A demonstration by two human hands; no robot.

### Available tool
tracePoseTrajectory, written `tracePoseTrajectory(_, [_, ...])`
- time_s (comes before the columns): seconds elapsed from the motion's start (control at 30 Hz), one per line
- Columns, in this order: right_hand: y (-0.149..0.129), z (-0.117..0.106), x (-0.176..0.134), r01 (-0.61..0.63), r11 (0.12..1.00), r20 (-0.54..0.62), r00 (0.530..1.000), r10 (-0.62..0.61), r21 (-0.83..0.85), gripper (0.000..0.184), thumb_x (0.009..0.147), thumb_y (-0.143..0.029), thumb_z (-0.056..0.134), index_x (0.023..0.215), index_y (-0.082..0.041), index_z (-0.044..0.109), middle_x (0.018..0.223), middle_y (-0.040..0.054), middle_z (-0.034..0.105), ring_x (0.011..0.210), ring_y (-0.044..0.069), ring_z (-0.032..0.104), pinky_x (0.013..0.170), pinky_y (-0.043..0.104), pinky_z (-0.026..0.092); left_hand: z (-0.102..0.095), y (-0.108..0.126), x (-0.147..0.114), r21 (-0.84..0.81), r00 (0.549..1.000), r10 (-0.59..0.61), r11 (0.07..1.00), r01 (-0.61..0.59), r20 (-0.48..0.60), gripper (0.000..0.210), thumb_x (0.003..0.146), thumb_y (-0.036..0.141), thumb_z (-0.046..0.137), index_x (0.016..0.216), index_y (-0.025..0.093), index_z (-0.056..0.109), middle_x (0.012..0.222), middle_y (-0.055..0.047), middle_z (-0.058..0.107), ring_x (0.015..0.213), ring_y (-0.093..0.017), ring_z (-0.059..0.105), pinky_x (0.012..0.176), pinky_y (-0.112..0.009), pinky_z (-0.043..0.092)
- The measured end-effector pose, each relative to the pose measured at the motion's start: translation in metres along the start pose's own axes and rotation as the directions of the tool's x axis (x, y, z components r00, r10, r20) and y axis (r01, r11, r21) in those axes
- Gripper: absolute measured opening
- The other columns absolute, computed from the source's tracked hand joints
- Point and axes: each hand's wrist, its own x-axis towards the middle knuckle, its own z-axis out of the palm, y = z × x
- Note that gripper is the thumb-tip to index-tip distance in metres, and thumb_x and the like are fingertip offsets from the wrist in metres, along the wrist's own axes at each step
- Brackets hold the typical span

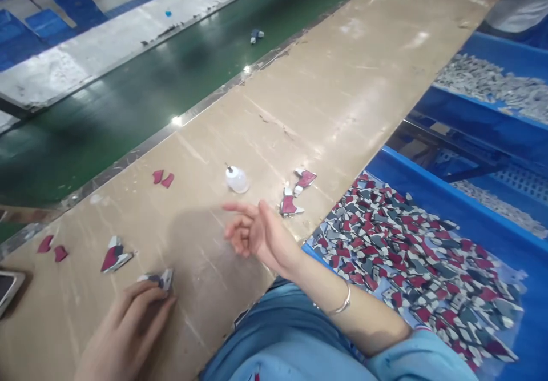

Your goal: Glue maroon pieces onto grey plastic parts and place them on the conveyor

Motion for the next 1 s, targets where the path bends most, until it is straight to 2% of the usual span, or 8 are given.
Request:
tracePoseTrajectory(0.13, [-0.006,0.011,0.028,-0.132,0.948,-0.021,0.989,0.144,0.288,0.057,0.087,-0.072,0.078,0.111,-0.02,0.074,0.071,-0.0058,0.058,0.053,0.01,0.041,0.05,0.024,0.04,0.015,0.029,-0.02,-0.05,0.97,-0.202,0.979,0.197,-0.136,0.033,0.104,0.054,0.068,0.12,0.026,0.062,0.117,-0.01,0.069,0.093,-0.026,0.077,0.079,-0.038,0.067])
tracePoseTrajectory(0.23, [-0.012,0.008,0.042,-0.102,0.933,-0.027,0.993,0.118,0.346,0.043,0.084,-0.055,0.088,0.1,-0.019,0.072,0.064,-0.0109,0.045,0.051,0.009,0.033,0.049,0.021,0.038,0.027,0.043,-0.018,-0.001,0.863,-0.476,0.876,0.483,-0.173,0.07,0.099,0.071,0.062,0.146,0.019,0.053,0.139,-0.023,0.064,0.122,-0.044,0.068,0.099,-0.063,0.06])
tracePoseTrajectory(0.3, [-0.015,0.002,0.049,-0.097,0.95,-0.017,0.994,0.107,0.296,0.036,0.081,-0.045,0.093,0.093,-0.02,0.069,0.061,-0.0131,0.039,0.05,0.007,0.03,0.05,0.019,0.037,0.035,0.05,-0.015,0.002,0.817,-0.556,0.827,0.563,-0.154,0.07,0.101,0.068,0.06,0.152,0.02,0.051,0.151,-0.025,0.059,0.135,-0.049,0.06,0.109,-0.071,0.052])
tracePoseTrajectory(0.43, [-0.013,-0.005,0.057,-0.09,0.988,0.006,0.996,0.09,0.128,0.029,0.081,-0.037,0.091,0.089,-0.023,0.067,0.062,-0.0127,0.037,0.05,0.008,0.029,0.051,0.021,0.034,0.04,0.059,-0.008,-0.09,0.804,-0.574,0.819,0.567,-0.155,0.036,0.102,0.046,0.067,0.131,0.026,0.062,0.144,-0.017,0.067,0.136,-0.043,0.061,0.117,-0.067,0.044])
tracePoseTrajectory(0.6, [0.005,0.019,0.05,-0.084,0.993,-0.011,0.996,0.083,-0.083,0.037,0.08,-0.055,0.088,0.081,-0.025,0.066,0.062,-0.0092,0.036,0.052,0.011,0.028,0.049,0.026,0.034,0.033,0.058,-0.001,-0.157,0.787,-0.617,0.778,0.609,-0.008,0.073,0.093,0.041,0.08,0.156,0.023,0.048,0.155,-0.018,0.062,0.139,-0.041,0.057,0.117,-0.062,0.045])
tracePoseTrajectory(0.73, [0.025,0.045,0.032,-0.004,0.968,-0.022,1.0,-0.002,-0.251,0.044,0.079,-0.064,0.089,0.077,-0.026,0.068,0.061,-0.0063,0.046,0.053,0.012,0.04,0.05,0.028,0.039,0.028,0.057,0.004,-0.245,0.794,-0.607,0.764,0.597,0.04,0.057,0.09,0.036,0.085,0.142,0.025,0.062,0.157,-0.015,0.062,0.14,-0.041,0.055,0.117,-0.059,0.044])
tracePoseTrajectory(0.87, [0.043,0.046,0.011,0.169,0.861,0.006,0.982,-0.189,-0.48,0.04,0.081,-0.063,0.091,0.085,-0.027,0.075,0.066,-0.004,0.062,0.055,0.014,0.054,0.054,0.03,0.049,0.025,0.057,0.001,-0.47,0.777,-0.629,0.677,0.567,0.031,0.058,0.086,0.022,0.088,0.138,0.026,0.062,0.117,-0.006,0.081,0.112,-0.03,0.07,0.104,-0.048,0.05])
tracePoseTrajectory(1.0, [0.057,0.03,-0.006,0.251,0.734,0.043,0.956,-0.291,-0.631,0.041,0.083,-0.059,0.092,0.107,-0.029,0.077,0.09,0.0005,0.075,0.066,0.018,0.066,0.063,0.034,0.058,0.023,0.058,-0.001,-0.545,0.759,-0.647,0.612,0.573,0.071,0.062,0.082,0.021,0.092,0.136,0.028,0.062,0.085,0.005,0.077,0.081,-0.022,0.069,0.099,-0.044,0.05])
